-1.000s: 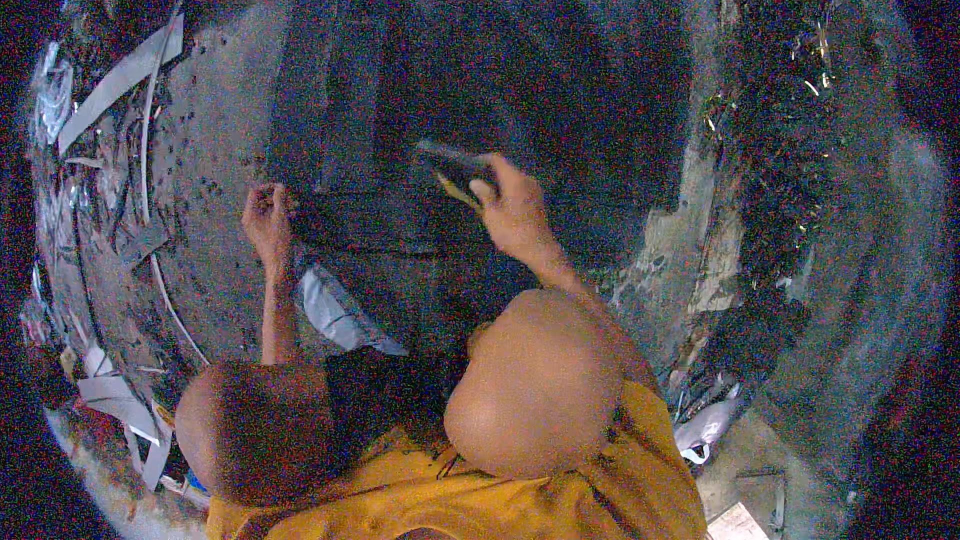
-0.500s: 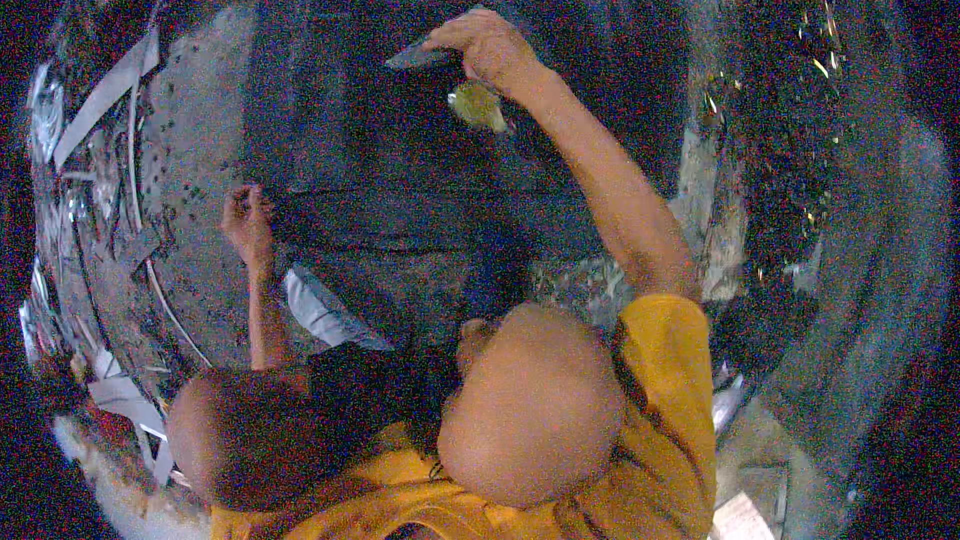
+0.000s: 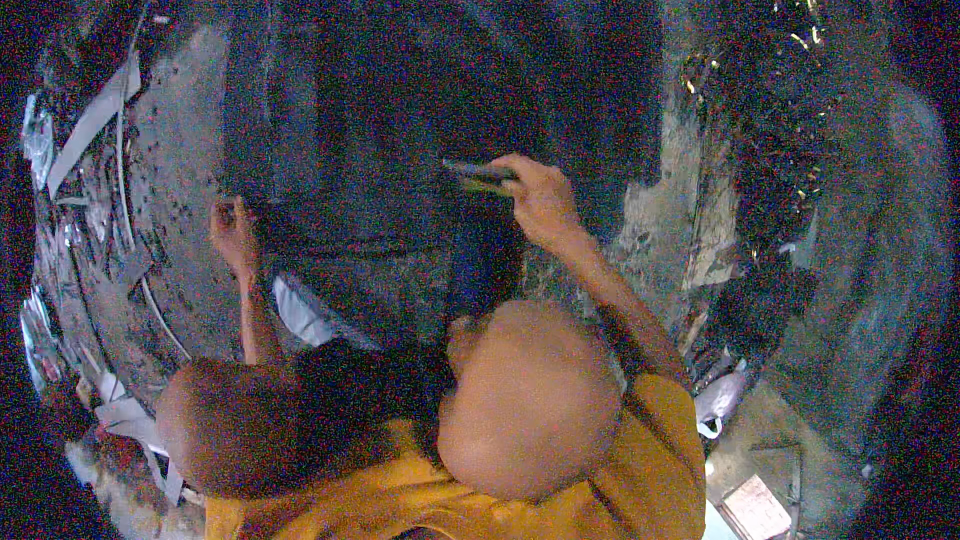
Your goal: The person sits on the floor and applies a yellowish liquid from a container onto black shoe parts using a brush. They handle the parts one at a time, dip the brush, and spread the liquid over the surfaces before placing the treated parts aside.
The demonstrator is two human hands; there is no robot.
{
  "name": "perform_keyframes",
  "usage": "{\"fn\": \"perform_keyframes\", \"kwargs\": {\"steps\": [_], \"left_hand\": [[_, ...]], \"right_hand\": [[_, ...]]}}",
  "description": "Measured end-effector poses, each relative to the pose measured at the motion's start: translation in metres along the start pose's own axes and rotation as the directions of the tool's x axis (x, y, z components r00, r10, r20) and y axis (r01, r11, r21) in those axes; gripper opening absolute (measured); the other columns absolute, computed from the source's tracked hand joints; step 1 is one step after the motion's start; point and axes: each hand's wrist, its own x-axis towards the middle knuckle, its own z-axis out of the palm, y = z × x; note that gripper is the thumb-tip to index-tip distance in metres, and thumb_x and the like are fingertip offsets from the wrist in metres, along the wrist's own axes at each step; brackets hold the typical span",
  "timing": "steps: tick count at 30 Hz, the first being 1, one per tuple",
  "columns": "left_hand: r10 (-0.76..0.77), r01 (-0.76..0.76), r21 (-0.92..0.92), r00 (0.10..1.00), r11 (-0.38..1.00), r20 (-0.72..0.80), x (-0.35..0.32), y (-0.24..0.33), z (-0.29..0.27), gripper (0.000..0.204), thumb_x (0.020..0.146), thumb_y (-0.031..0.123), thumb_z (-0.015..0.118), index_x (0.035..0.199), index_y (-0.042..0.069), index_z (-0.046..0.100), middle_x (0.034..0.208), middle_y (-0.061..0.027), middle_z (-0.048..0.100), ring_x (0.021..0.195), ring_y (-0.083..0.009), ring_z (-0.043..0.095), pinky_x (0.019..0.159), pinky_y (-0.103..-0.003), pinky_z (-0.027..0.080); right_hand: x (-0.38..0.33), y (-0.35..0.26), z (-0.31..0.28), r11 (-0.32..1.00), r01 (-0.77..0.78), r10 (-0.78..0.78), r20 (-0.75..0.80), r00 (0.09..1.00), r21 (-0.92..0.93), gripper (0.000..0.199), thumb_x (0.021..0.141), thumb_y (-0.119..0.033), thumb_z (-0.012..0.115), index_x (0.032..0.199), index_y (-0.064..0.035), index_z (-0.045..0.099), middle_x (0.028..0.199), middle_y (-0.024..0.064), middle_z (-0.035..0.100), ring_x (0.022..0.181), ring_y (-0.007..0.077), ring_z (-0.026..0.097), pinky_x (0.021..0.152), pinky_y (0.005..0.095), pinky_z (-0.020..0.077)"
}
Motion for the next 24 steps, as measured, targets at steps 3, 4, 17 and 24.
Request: {"fn": "perform_keyframes", "kwargs": {"steps": [3, 4, 17, 24], "left_hand": [[-0.037, 0.037, -0.039, 0.999, 0.999, 0.018, -0.007, -0.020, -0.015, 0.019, 0.100, 0.020, 0.067, 0.098, 0.001, 0.062, 0.077, -0.0039, 0.063, 0.068, -0.0094, 0.062, 0.060, -0.025, 0.054], [-0.006, 0.006, -0.015, 1.000, 1.000, 0.014, -0.005, -0.016, -0.011, 0.019, 0.100, 0.019, 0.067, 0.098, 0.001, 0.062, 0.077, -0.0040, 0.063, 0.068, -0.0093, 0.062, 0.060, -0.025, 0.054], [-0.071, 0.074, 0.068, 0.996, 0.995, -0.045, -0.008, -0.004, -0.008, 0.019, 0.100, 0.019, 0.066, 0.099, 0.000, 0.062, 0.080, -0.0048, 0.064, 0.065, -0.0097, 0.061, 0.061, -0.026, 0.053], [0.072, -0.070, 0.177, 0.997, 0.982, -0.003, -0.005, -0.017, -0.010, 0.019, 0.100, 0.020, 0.066, 0.101, 0.002, 0.061, 0.078, -0.0039, 0.062, 0.064, -0.0093, 0.057, 0.059, -0.026, 0.050]], "right_hand": [[0.026, -0.034, -0.060, 0.897, -0.130, 0.150, -0.015, 0.989, 0.422, 0.043, 0.095, -0.017, 0.065, 0.133, 0.0003, 0.055, 0.118, 0.0120, 0.069, 0.109, 0.0264, 0.065, 0.099, 0.0378, 0.0493], [0.040, -0.013, -0.075, 0.749, -0.128, 0.196, -0.033, 0.980, 0.650, 0.047, 0.095, -0.016, 0.066, 0.136, 0.0019, 0.053, 0.127, 0.0115, 0.065, 0.113, 0.0228, 0.063, 0.102, 0.0365, 0.0478], [0.252, 0.012, -0.061, 0.875, 0.294, -0.425, -0.318, 0.848, -0.385, 0.036, 0.086, -0.006, 0.056, 0.120, -0.0038, 0.068, 0.108, 0.0235, 0.071, 0.102, 0.0436, 0.066, 0.095, 0.0480, 0.0514], [0.234, 0.048, -0.061, 0.788, 0.500, -0.486, 0.136, 0.863, -0.358, 0.041, 0.077, 0.007, 0.053, 0.104, -0.0111, 0.077, 0.106, 0.0140, 0.074, 0.106, 0.0363, 0.066, 0.097, 0.0448, 0.0514]]}}
